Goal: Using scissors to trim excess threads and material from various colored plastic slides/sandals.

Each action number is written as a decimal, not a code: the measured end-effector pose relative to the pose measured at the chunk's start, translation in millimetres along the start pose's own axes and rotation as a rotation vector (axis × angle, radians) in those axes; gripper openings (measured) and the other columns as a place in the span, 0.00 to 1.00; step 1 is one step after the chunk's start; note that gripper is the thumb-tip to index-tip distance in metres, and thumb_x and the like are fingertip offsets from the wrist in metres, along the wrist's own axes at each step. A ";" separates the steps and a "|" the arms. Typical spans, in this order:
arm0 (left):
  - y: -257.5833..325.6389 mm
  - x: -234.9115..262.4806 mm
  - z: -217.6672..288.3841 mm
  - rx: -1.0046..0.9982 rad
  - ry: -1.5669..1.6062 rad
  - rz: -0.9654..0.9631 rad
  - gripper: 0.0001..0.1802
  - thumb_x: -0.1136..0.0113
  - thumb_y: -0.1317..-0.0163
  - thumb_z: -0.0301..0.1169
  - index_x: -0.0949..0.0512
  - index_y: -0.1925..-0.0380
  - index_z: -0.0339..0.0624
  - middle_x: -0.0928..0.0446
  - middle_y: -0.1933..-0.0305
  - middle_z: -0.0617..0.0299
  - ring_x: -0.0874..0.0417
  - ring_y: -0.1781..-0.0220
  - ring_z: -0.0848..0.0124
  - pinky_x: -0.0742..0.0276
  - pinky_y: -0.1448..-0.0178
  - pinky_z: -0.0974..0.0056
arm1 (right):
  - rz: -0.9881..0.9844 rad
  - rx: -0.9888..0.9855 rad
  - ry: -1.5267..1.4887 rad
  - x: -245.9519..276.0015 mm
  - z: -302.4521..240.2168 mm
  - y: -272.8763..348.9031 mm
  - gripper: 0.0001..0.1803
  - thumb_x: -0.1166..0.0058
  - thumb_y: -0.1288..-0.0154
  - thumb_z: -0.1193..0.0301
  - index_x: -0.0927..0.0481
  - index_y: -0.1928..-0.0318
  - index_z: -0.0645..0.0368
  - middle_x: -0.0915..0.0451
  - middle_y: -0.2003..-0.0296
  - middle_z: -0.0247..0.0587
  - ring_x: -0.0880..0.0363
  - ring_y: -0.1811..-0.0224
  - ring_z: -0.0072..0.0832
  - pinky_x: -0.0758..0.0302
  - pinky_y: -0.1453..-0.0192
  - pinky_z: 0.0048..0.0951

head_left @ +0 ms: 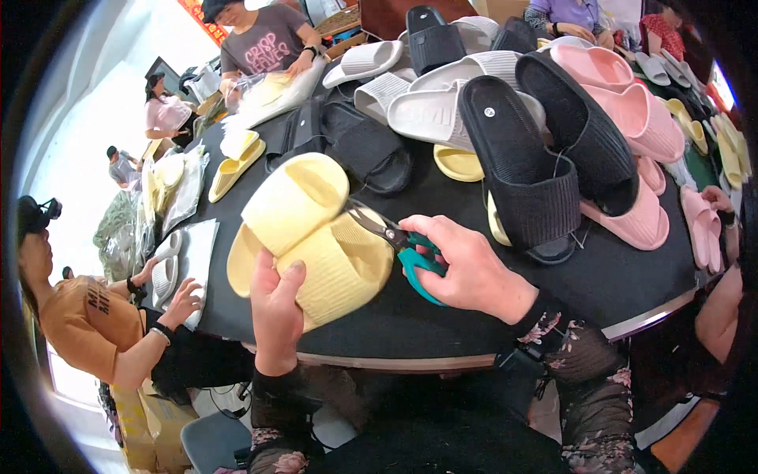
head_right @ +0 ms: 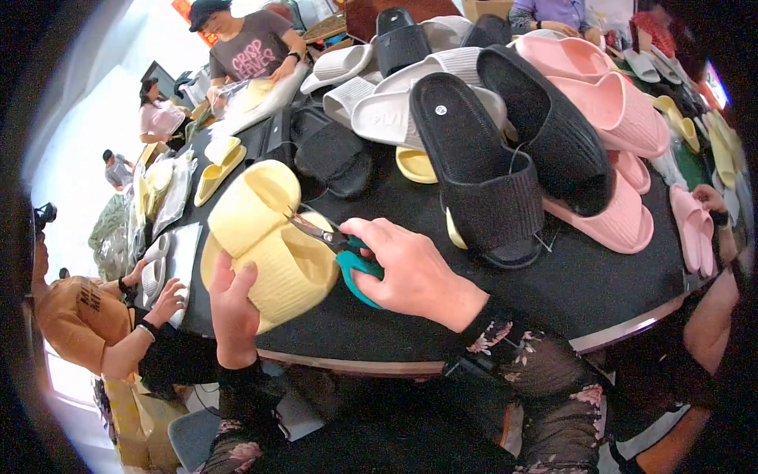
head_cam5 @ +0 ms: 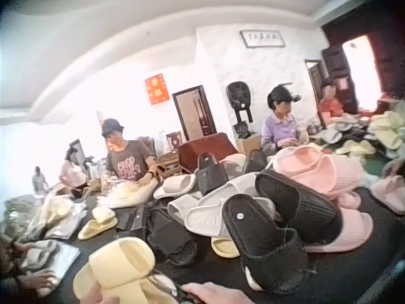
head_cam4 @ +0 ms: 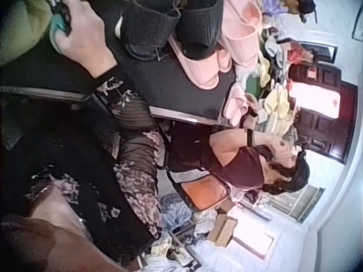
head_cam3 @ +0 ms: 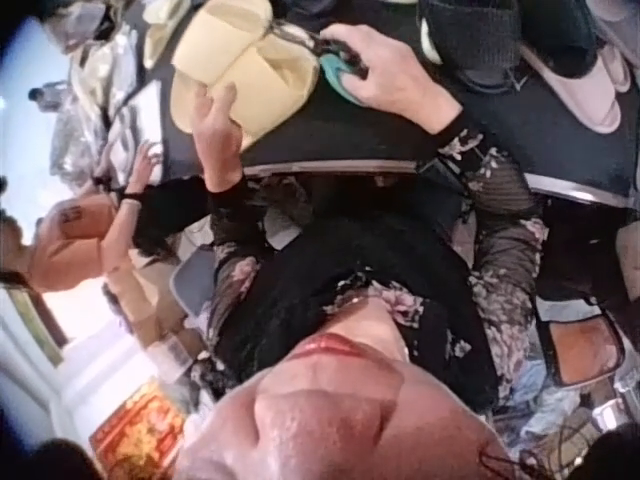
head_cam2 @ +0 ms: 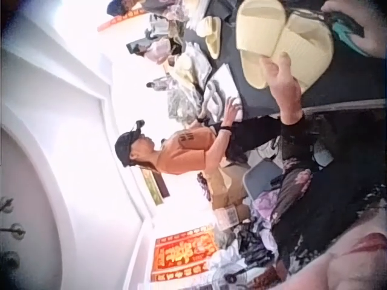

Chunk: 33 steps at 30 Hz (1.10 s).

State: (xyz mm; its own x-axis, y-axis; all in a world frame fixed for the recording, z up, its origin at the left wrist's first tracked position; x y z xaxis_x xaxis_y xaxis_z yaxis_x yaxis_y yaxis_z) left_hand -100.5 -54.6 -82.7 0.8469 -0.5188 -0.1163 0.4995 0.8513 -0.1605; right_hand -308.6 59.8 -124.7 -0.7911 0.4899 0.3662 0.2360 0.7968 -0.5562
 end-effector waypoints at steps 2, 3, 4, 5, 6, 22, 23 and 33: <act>3.2 -1.1 -0.2 -0.050 -0.001 0.039 0.27 0.52 0.39 0.20 0.42 0.39 0.30 0.31 0.42 0.50 0.28 0.42 0.64 0.35 0.37 0.63 | -0.036 -0.011 -0.012 -1.3 -0.8 1.6 0.23 0.42 0.48 0.73 0.30 0.50 0.58 0.25 0.67 0.45 0.21 0.68 0.37 0.24 0.63 0.36; 5.0 -0.1 -0.1 -0.107 -0.067 0.085 0.27 0.53 0.40 0.19 0.42 0.39 0.30 0.32 0.41 0.50 0.28 0.41 0.65 0.36 0.37 0.64 | -0.062 -0.008 -0.005 -1.9 -0.2 1.5 0.23 0.41 0.49 0.73 0.29 0.50 0.59 0.25 0.66 0.46 0.21 0.67 0.38 0.24 0.63 0.36; 6.6 0.5 0.0 -0.163 -0.132 0.130 0.28 0.53 0.41 0.18 0.43 0.39 0.30 0.33 0.41 0.50 0.29 0.41 0.65 0.36 0.37 0.64 | -0.065 -0.009 -0.009 -3.4 0.7 2.0 0.23 0.41 0.49 0.73 0.29 0.50 0.59 0.25 0.66 0.46 0.21 0.67 0.38 0.24 0.63 0.36; 8.4 -0.2 0.3 -0.161 -0.133 0.132 0.28 0.53 0.41 0.18 0.43 0.39 0.30 0.33 0.41 0.50 0.29 0.41 0.65 0.36 0.37 0.64 | -0.098 -0.019 -0.017 -5.4 2.4 2.9 0.23 0.41 0.48 0.74 0.29 0.49 0.59 0.24 0.63 0.46 0.20 0.65 0.35 0.22 0.62 0.32; 10.8 -0.7 1.9 -0.201 -0.168 0.155 0.28 0.52 0.41 0.18 0.44 0.39 0.29 0.33 0.41 0.50 0.29 0.41 0.65 0.36 0.37 0.64 | -0.133 -0.029 -0.026 -7.3 3.6 3.0 0.24 0.40 0.47 0.76 0.29 0.48 0.60 0.24 0.61 0.46 0.19 0.63 0.32 0.21 0.61 0.28; 35.9 -22.5 -12.1 -0.252 -0.390 0.179 0.31 0.47 0.41 0.18 0.47 0.39 0.30 0.35 0.43 0.48 0.31 0.41 0.66 0.35 0.38 0.64 | -0.159 0.019 -0.017 -8.9 5.3 7.6 0.23 0.43 0.48 0.71 0.30 0.50 0.62 0.24 0.64 0.51 0.22 0.64 0.45 0.24 0.59 0.39; 37.9 -25.9 -14.0 -0.249 -0.394 0.175 0.31 0.47 0.41 0.18 0.47 0.39 0.30 0.35 0.43 0.48 0.31 0.41 0.66 0.35 0.38 0.64 | -0.126 0.009 -0.044 -7.7 6.8 8.6 0.23 0.42 0.48 0.72 0.30 0.50 0.62 0.24 0.64 0.51 0.22 0.64 0.45 0.24 0.59 0.39; 47.6 -36.5 -13.8 -0.151 -0.376 -0.054 0.30 0.50 0.42 0.15 0.49 0.40 0.30 0.36 0.42 0.48 0.30 0.40 0.64 0.35 0.36 0.61 | -0.048 0.040 -0.104 -2.7 -2.1 1.2 0.24 0.42 0.49 0.75 0.31 0.49 0.61 0.25 0.64 0.50 0.21 0.64 0.44 0.23 0.60 0.36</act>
State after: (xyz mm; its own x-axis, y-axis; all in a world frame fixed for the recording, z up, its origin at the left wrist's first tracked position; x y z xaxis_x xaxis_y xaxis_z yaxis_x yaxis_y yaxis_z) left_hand -110.1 3.8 -99.6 0.8420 -0.4739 0.2578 0.5362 0.7882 -0.3022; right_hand -305.0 60.2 -124.8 -0.8557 0.4105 0.3149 0.1753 0.8027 -0.5700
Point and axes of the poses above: each hand's wrist, its own y-axis away from the middle knuckle, its own x-axis out of the back of the hand, z = x × y, the point moved 1 cm from there along -y, towards the middle knuckle
